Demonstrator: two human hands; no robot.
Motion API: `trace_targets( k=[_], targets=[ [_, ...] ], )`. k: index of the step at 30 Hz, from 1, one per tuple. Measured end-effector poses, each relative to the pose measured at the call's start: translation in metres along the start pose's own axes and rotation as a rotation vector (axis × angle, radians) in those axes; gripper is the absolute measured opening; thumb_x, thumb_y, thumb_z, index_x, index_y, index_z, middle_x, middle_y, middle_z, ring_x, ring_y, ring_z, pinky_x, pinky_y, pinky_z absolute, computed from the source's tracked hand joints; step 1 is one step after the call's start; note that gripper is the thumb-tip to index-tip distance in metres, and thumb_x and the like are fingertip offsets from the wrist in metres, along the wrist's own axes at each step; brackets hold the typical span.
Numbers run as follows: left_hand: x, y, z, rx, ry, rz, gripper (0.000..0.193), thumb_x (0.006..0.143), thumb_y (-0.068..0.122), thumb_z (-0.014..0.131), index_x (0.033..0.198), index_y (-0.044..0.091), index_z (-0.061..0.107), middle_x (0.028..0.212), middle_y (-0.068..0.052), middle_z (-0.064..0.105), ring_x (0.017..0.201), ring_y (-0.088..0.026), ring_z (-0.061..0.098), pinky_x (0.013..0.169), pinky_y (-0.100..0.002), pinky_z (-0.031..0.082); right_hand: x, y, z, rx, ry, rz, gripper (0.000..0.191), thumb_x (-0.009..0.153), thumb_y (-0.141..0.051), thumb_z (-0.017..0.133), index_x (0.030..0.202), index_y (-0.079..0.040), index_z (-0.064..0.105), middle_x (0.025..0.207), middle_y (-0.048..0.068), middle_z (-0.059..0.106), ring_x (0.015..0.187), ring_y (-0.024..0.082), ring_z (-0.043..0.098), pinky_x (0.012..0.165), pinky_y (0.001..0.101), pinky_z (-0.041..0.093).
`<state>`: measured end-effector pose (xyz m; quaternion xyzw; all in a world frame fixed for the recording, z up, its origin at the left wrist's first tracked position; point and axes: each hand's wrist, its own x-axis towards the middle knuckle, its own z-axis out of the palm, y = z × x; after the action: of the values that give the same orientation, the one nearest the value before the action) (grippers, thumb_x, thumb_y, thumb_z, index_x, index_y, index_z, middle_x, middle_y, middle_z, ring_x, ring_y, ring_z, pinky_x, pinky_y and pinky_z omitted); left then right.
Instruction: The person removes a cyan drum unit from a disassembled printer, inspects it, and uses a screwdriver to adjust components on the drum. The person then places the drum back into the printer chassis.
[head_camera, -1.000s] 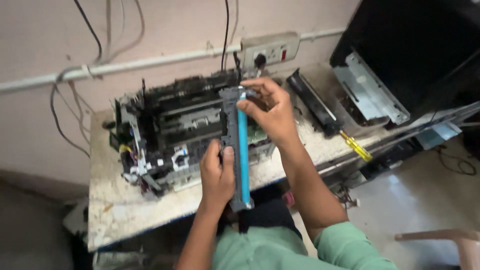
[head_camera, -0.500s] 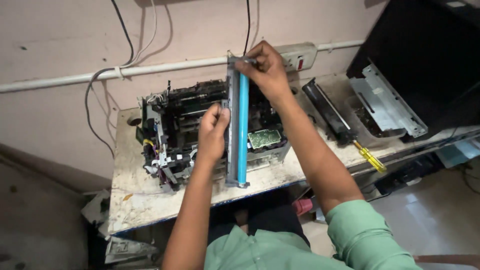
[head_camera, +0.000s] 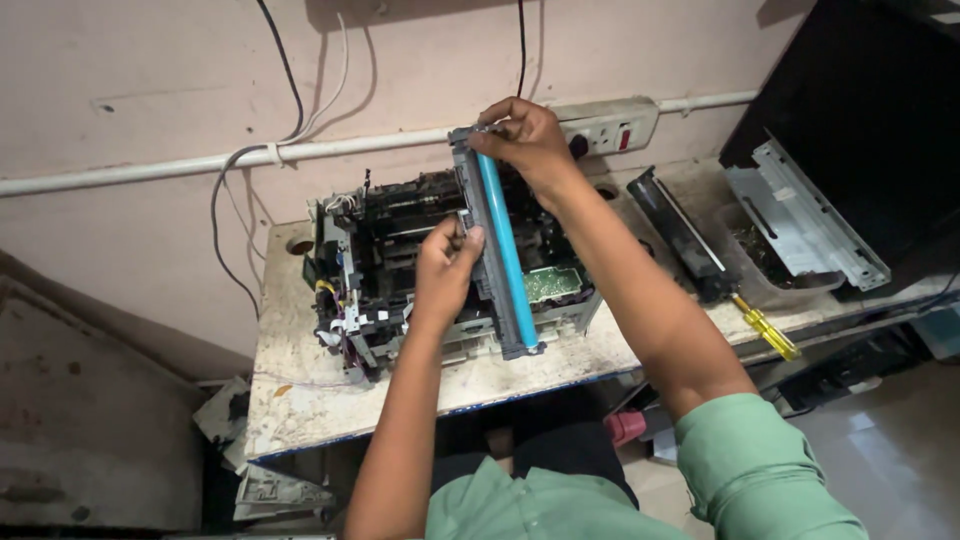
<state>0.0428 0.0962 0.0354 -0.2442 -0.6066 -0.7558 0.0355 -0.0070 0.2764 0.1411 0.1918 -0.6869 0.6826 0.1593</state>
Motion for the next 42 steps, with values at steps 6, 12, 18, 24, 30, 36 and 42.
trace_targets(
  k=[6, 12, 18, 24, 30, 36, 42],
  targets=[
    [-0.012, 0.011, 0.005, 0.115, 0.038, 0.037, 0.017, 0.100, 0.024, 0.065, 0.098, 0.006, 0.066, 0.078, 0.006, 0.061, 0.069, -0.002, 0.050, 0.060, -0.022, 0.041, -0.006, -0.015, 0.003, -0.040, 0.016, 0.152, 0.036, 0.085, -0.009, 0.082, 0.118, -0.007, 0.067, 0.092, 0.005, 0.074, 0.084, 0.011, 0.069, 0.077, 0.0249, 0.054],
    [-0.016, 0.017, 0.003, 0.109, 0.080, 0.111, 0.026, 0.102, 0.023, 0.067, 0.086, 0.006, 0.056, 0.074, 0.007, 0.049, 0.068, -0.002, 0.041, 0.057, -0.022, 0.033, -0.040, -0.022, 0.004, -0.167, 0.042, 0.015, 0.040, 0.081, -0.013, 0.086, 0.112, -0.007, 0.060, 0.092, 0.000, 0.072, 0.086, 0.006, 0.070, 0.076, 0.0212, 0.058],
    [-0.023, 0.027, 0.004, 0.160, 0.030, 0.150, 0.028, 0.101, 0.022, 0.069, 0.084, 0.006, 0.056, 0.070, 0.009, 0.046, 0.065, -0.001, 0.038, 0.056, -0.022, 0.032, -0.052, -0.001, -0.024, -0.203, 0.027, -0.050, 0.033, 0.099, -0.041, 0.068, 0.102, -0.008, 0.067, 0.079, -0.003, 0.062, 0.069, 0.005, 0.059, 0.060, 0.0220, 0.047],
    [-0.025, 0.034, 0.002, 0.183, -0.051, 0.114, 0.028, 0.101, 0.025, 0.066, 0.081, 0.006, 0.059, 0.065, 0.008, 0.052, 0.060, -0.001, 0.043, 0.053, -0.022, 0.033, -0.052, 0.025, -0.042, -0.245, 0.055, -0.203, 0.034, 0.097, -0.038, 0.076, 0.095, -0.008, 0.060, 0.080, -0.007, 0.052, 0.074, 0.003, 0.047, 0.064, 0.0220, 0.039],
    [-0.022, 0.023, -0.001, 0.221, -0.083, 0.093, 0.030, 0.102, 0.027, 0.066, 0.082, 0.006, 0.058, 0.066, 0.008, 0.047, 0.062, -0.002, 0.041, 0.054, -0.024, 0.032, -0.055, 0.034, -0.049, -0.062, 0.030, -0.139, 0.024, 0.096, -0.023, 0.081, 0.094, -0.008, 0.063, 0.084, -0.006, 0.058, 0.078, 0.004, 0.052, 0.070, 0.0218, 0.042],
    [-0.018, 0.017, -0.003, 0.278, -0.080, 0.050, 0.031, 0.101, 0.028, 0.064, 0.081, 0.006, 0.058, 0.064, 0.005, 0.052, 0.059, -0.003, 0.044, 0.052, -0.025, 0.036, -0.053, 0.029, -0.043, 0.017, 0.030, 0.005, 0.016, 0.092, -0.012, 0.081, 0.098, -0.004, 0.069, 0.088, 0.001, 0.071, 0.076, 0.008, 0.063, 0.069, 0.0239, 0.050],
    [-0.018, 0.015, -0.002, 0.353, -0.060, 0.057, 0.029, 0.101, 0.027, 0.064, 0.084, 0.004, 0.058, 0.064, 0.002, 0.053, 0.061, -0.005, 0.046, 0.054, -0.027, 0.039, -0.053, 0.023, -0.040, -0.037, 0.020, 0.003, 0.015, 0.094, -0.011, 0.080, 0.100, -0.003, 0.069, 0.090, 0.001, 0.071, 0.078, 0.008, 0.063, 0.073, 0.0233, 0.051]
  ],
)
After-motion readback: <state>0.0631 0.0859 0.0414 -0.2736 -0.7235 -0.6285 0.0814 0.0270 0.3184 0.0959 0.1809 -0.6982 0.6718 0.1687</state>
